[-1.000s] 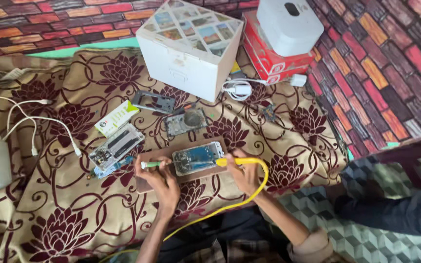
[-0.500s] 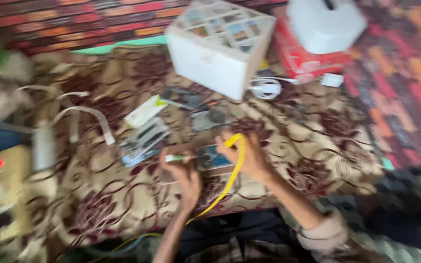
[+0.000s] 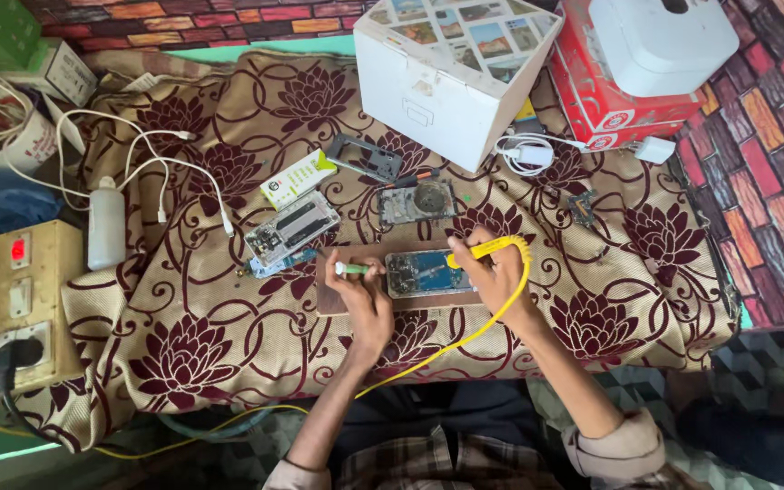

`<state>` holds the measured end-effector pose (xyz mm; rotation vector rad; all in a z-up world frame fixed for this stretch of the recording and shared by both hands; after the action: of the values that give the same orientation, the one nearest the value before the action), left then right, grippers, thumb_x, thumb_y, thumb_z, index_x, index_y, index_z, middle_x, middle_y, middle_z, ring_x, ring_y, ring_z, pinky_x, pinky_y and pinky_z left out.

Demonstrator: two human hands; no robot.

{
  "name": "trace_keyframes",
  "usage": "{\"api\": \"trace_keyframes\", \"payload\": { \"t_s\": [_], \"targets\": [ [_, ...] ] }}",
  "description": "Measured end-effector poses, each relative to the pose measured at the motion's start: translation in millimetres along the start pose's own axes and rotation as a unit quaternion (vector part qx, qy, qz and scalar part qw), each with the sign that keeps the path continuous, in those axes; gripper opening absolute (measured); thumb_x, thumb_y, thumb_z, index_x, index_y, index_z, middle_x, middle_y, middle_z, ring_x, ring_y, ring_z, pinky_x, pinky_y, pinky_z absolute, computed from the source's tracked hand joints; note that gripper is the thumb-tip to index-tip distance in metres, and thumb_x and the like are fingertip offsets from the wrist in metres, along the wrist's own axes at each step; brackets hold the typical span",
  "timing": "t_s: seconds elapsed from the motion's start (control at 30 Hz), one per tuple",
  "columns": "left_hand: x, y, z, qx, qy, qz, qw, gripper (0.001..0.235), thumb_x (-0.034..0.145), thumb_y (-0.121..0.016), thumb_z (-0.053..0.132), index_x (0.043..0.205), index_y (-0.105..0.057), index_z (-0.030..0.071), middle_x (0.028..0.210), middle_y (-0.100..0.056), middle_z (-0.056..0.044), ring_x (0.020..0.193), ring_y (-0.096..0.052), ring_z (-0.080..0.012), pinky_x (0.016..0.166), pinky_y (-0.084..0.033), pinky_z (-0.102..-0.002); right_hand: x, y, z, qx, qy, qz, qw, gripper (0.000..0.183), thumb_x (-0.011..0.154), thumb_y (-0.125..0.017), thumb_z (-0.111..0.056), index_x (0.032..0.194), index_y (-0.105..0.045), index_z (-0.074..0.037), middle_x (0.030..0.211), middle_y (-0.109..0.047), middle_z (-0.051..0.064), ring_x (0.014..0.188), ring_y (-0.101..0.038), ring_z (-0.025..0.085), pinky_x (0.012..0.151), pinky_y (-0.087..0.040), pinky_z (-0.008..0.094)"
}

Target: The person uses a soldering iron and a small tube to work on a disassembled mobile phone motherboard placed on a wooden board. They repeatedly apply the soldering iron to various points on the circuit board while holding the tube in the other hand.

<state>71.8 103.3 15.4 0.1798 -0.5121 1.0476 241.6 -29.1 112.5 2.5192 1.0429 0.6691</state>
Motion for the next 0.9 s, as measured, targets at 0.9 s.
{"api": "trace_keyframes", "payload": {
  "t_s": [0.9],
  "targets": [
    [6,0,21,0.048,-0.03,-0.006,0.998,0.068,0.093,-0.037,-0.019,0.152,-0.009,0.002,0.108,-0.054,-0.015,0.1,-0.057,-0.0218,0.097,-0.049,-0.039,-68,25,41,0.036,0.008,0.269,0.962,0.027,0.099,-0.069,-0.008,0.074,-0.063,-0.002,0.062,-0.068,0.008,0.051,-0.064,0.01,0.047,-0.044,0.023]
  ]
}}
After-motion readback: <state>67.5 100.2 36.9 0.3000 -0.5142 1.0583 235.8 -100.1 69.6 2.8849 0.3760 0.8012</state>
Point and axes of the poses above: each hand's wrist, its own x-axis towards the middle knuckle, its own y-axis out of the back of the hand, z = x × y, the point moved 10 cm from there along x, towards the middle knuckle
